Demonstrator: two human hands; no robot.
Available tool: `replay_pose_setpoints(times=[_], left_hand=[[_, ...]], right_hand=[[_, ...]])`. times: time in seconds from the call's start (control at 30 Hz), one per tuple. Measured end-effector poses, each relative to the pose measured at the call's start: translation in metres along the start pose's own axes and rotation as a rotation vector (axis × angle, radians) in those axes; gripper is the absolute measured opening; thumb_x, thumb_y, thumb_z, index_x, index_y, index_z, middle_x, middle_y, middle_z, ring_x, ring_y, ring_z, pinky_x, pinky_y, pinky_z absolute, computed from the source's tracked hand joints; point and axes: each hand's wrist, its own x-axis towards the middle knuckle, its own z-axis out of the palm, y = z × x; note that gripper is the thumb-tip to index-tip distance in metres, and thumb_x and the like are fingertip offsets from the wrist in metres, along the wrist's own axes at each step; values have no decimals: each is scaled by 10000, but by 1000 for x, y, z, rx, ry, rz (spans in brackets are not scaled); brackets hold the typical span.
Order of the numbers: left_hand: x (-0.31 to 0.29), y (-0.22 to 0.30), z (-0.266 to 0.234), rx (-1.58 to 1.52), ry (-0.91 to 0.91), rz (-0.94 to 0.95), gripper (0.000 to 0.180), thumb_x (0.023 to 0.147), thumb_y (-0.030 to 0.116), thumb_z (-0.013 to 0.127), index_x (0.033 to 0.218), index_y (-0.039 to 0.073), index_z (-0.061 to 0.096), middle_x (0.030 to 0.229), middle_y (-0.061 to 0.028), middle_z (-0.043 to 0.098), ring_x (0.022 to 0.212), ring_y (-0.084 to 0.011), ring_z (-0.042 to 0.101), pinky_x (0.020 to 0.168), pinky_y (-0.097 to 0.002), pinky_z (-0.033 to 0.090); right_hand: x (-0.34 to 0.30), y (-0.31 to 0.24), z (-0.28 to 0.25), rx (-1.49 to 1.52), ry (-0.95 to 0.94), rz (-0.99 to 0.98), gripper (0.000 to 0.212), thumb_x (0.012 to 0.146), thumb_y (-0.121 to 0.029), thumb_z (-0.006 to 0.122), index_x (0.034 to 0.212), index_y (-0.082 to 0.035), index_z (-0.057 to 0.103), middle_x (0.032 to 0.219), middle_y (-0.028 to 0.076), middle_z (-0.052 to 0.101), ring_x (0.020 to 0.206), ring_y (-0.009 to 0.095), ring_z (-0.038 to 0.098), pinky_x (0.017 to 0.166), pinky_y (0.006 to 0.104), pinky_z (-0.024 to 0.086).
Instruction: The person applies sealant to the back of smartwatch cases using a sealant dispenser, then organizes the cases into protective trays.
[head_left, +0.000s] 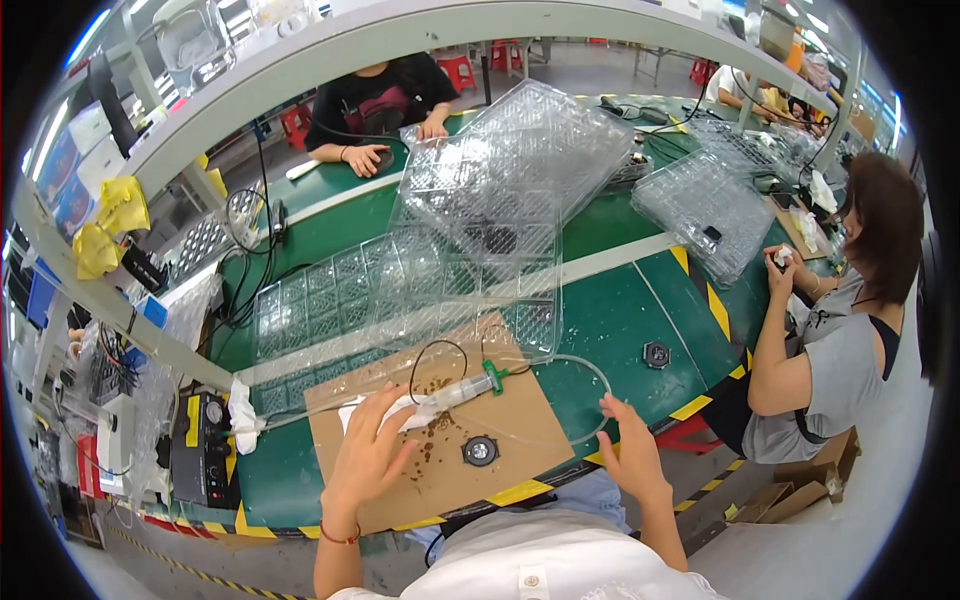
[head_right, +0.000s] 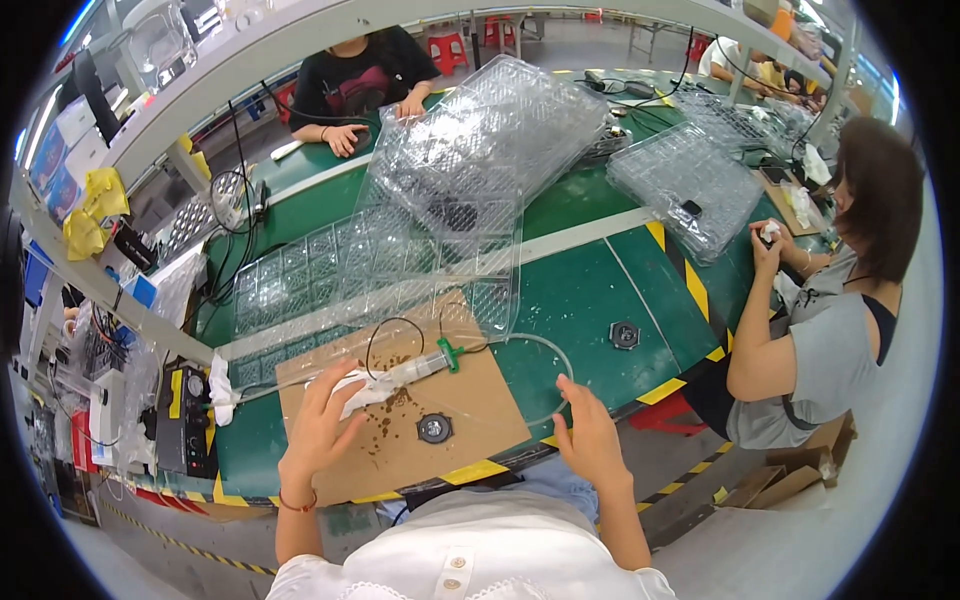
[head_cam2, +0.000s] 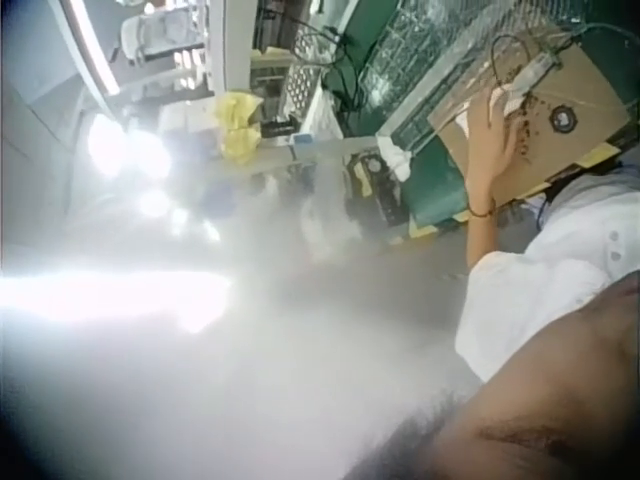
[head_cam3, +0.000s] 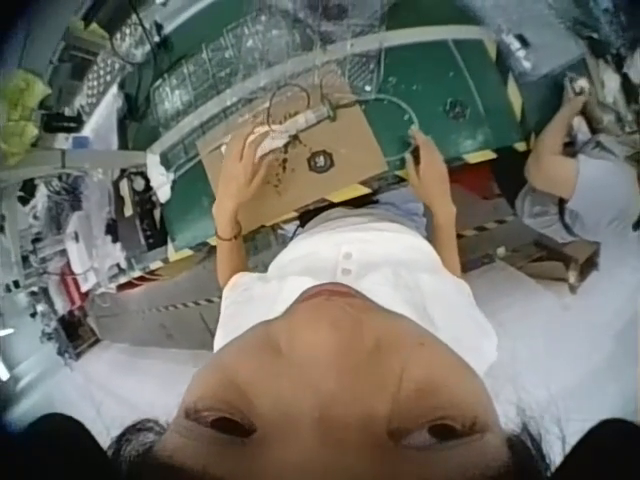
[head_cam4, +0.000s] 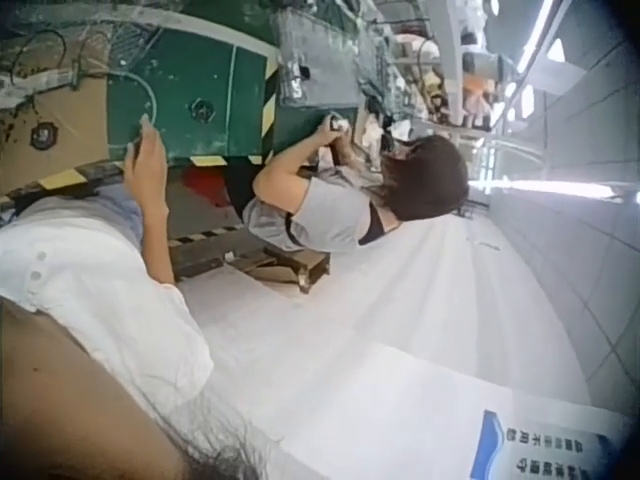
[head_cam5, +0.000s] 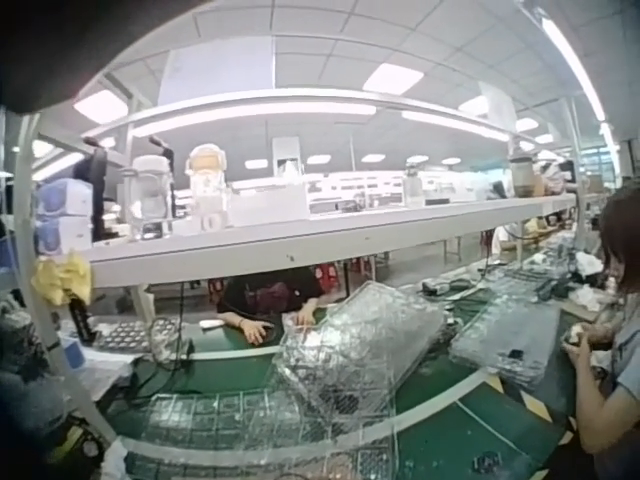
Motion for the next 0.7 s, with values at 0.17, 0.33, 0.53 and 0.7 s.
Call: replay_pose_setpoints(times=[0.17,0.33,0.53,0.7], left_hand=[[26,29,-19,-35,-30,74,405,742,123,648,1120,48,524,1291,-125,431,1204,-342,391,982,-442,333],[54,68,-55,65,-209,329,397,751,161,648,1112,41,536,1256,-108,469,1197,-322,411,992,-436,331],[49,78,-85,-192,-429,473,567,733,258,701,1170,-29,482,1183,-161,515,1094,-339,498,921,-420,400],[31,65,-96,-149,-432,292,574,735,256,695,1180,-30,473,1143,-174,527,1035,-338,521,875,-393,421]], right_hand=[[-2,15,10,-32,160,-10,543,744,25,538,1260,-9,374,1169,193,491,1061,345,493,916,385,387],[3,22,23,2,386,-25,489,724,36,512,1202,10,416,1209,215,464,1087,379,472,940,402,371],[-3,36,34,-72,478,-58,417,676,66,506,1090,15,486,1137,187,526,1000,354,534,841,395,450],[-5,37,40,-16,530,-78,327,675,87,480,991,15,528,1044,180,568,857,321,588,713,346,501]])
